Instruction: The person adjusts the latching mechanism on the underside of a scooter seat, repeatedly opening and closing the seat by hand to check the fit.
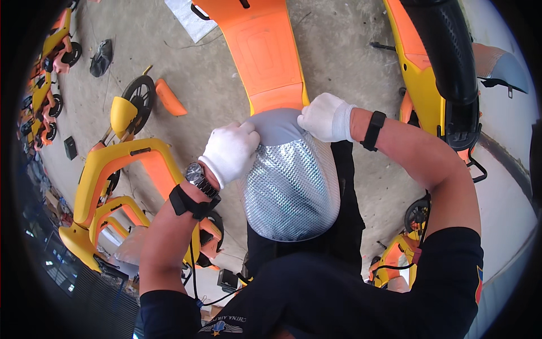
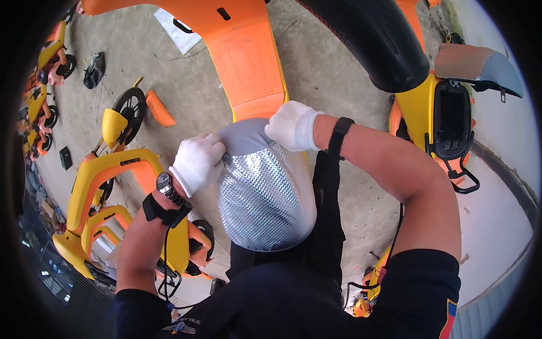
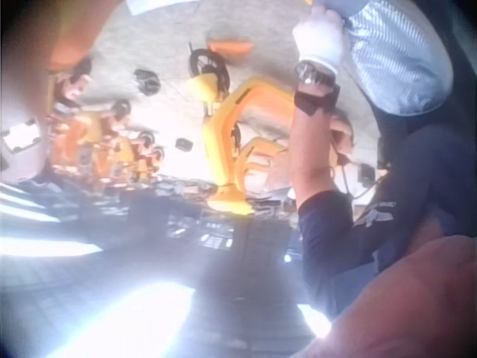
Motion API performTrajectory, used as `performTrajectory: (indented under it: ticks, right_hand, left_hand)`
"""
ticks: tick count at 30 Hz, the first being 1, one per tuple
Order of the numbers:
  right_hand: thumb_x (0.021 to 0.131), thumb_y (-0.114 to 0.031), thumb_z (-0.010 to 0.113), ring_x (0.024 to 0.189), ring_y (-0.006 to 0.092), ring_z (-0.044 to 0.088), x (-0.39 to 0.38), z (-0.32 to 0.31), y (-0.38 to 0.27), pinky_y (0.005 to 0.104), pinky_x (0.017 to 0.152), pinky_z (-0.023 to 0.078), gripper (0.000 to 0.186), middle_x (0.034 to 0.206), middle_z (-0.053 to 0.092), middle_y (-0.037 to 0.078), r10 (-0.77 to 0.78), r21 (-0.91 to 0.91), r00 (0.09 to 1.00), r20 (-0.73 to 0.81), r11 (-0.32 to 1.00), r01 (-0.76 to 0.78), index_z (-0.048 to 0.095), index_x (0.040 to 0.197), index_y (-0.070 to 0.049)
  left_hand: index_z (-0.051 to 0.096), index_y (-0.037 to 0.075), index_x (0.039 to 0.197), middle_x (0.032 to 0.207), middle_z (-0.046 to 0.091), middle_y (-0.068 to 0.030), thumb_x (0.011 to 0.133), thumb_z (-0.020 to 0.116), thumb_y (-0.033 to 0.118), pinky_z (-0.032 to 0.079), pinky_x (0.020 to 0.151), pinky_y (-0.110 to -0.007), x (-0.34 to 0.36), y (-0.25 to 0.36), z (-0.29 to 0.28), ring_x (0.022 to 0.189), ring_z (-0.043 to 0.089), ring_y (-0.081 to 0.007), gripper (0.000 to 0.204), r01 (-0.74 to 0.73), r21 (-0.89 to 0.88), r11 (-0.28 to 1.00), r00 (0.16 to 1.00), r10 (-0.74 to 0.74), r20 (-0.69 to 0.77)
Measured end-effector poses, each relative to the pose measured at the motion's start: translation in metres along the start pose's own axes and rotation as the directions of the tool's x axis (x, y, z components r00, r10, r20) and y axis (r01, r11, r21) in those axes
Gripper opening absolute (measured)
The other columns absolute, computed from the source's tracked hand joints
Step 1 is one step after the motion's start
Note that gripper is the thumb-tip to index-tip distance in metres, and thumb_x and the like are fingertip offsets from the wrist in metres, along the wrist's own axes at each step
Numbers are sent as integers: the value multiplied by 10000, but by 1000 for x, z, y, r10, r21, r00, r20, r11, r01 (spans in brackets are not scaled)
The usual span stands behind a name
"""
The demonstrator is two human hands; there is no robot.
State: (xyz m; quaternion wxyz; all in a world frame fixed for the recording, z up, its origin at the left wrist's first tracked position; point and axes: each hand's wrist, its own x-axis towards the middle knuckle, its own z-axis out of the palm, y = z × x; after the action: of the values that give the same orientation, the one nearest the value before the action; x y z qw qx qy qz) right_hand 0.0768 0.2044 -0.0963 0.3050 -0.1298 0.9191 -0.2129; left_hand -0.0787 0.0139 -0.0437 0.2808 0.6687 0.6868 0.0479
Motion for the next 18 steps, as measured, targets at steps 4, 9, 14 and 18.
performTrajectory:
  ticks: [4,9,14,18]
  right_hand:
    - [769,-145,514,728,278,639,-1,13,3,394,647,509,107,767,621,98,17,62,996,-88,998,-11,581,783,-63]
    - [825,-187,483,852,321,631,-7,23,1,413,741,503,196,872,645,132,332,367,941,-63,885,-288,614,889,-56]
    - [870,-364,520,1126,348,506,-21,37,-64,420,935,417,417,1271,473,186,542,708,654,-528,706,-14,527,1174,-80]
    - [908,-334,440,1146,309,505,5,66,-56,439,914,414,359,1217,546,120,630,661,569,-529,726,-188,553,1161,-106]
  left_hand:
    - [504,55,640,697,513,-85,588,587,77,470,565,-405,3,1,4,663,558,-286,100,11,-54,998,998,-14,-54]
    - [572,49,702,733,550,-88,616,580,88,484,617,-389,3,-5,1,698,574,-293,95,147,-203,968,988,-155,-22]
    - [577,61,1128,1114,581,-138,734,657,365,439,868,-441,17,40,1,1017,549,-352,504,-41,-240,970,960,-29,-279]
    - [466,55,1286,1251,508,-178,808,536,560,329,990,-486,25,47,35,1171,454,-377,699,2,10,1000,974,0,-226]
